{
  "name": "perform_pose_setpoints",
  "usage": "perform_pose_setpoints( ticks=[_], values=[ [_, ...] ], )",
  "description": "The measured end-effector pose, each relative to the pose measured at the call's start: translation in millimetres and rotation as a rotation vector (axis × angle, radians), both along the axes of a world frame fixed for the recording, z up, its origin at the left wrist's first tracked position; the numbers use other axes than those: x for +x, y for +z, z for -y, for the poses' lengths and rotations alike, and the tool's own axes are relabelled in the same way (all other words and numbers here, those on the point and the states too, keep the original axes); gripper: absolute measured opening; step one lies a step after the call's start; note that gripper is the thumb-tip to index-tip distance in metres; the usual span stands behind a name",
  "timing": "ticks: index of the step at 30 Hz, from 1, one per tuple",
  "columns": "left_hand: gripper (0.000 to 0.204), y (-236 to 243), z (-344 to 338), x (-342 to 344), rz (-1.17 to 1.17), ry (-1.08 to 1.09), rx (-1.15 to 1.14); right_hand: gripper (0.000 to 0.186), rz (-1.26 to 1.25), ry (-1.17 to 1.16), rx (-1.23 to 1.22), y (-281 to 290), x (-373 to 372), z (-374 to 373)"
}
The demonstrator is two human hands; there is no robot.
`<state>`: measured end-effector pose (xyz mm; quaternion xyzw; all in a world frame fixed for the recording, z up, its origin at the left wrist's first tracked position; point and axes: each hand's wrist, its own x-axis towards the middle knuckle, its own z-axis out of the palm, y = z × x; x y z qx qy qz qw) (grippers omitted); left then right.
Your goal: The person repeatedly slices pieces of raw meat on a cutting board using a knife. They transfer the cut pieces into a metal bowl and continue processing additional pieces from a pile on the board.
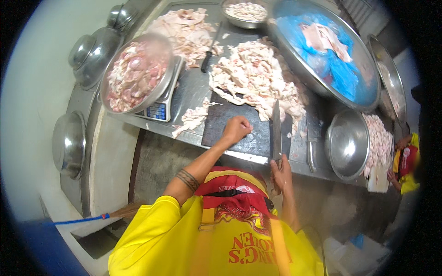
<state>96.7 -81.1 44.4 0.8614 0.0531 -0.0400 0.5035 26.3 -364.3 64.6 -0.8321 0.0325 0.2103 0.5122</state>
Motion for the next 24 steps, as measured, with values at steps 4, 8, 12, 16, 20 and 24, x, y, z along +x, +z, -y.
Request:
perform_pose_setpoints(
  ticks=[4, 8, 12, 16, 20, 24],
  values=[
    [0.011, 51.9, -89.9, -6.8, -0.145, 0.086, -0.421, 0.049, -0.05, 0.029, -0.057, -5.4, -5.7, -9.4],
    [0.01, 114.5, -167.8, -28.3, -0.089, 0.186, -0.323, 0.042, 0.145, 0.118, -0.133, 3.8, -14.6, -31.5],
    [0.012, 182.8, -250.1, -49.0, 0.312, 0.325, -0.392, 0.035, 0.053, 0.216, -0.162, 17.9, -12.9, -47.7],
    [0.016, 235.2, -339.3, -62.6, 0.445, 0.548, -0.278, 0.032, 0.044, 0.3, -0.235, 27.3, -9.2, -62.5],
    [0.023, 212.8, -356.0, -75.5, 0.597, 0.699, 0.41, 0.03, 0.13, 0.286, -0.153, 24.8, -11.1, -65.9],
    [0.027, 104.1, -273.8, -73.6, 0.305, 0.397, 0.025, 0.035, 0.004, 0.17, -0.236, 9.1, -14.1, -61.0]
  ],
)
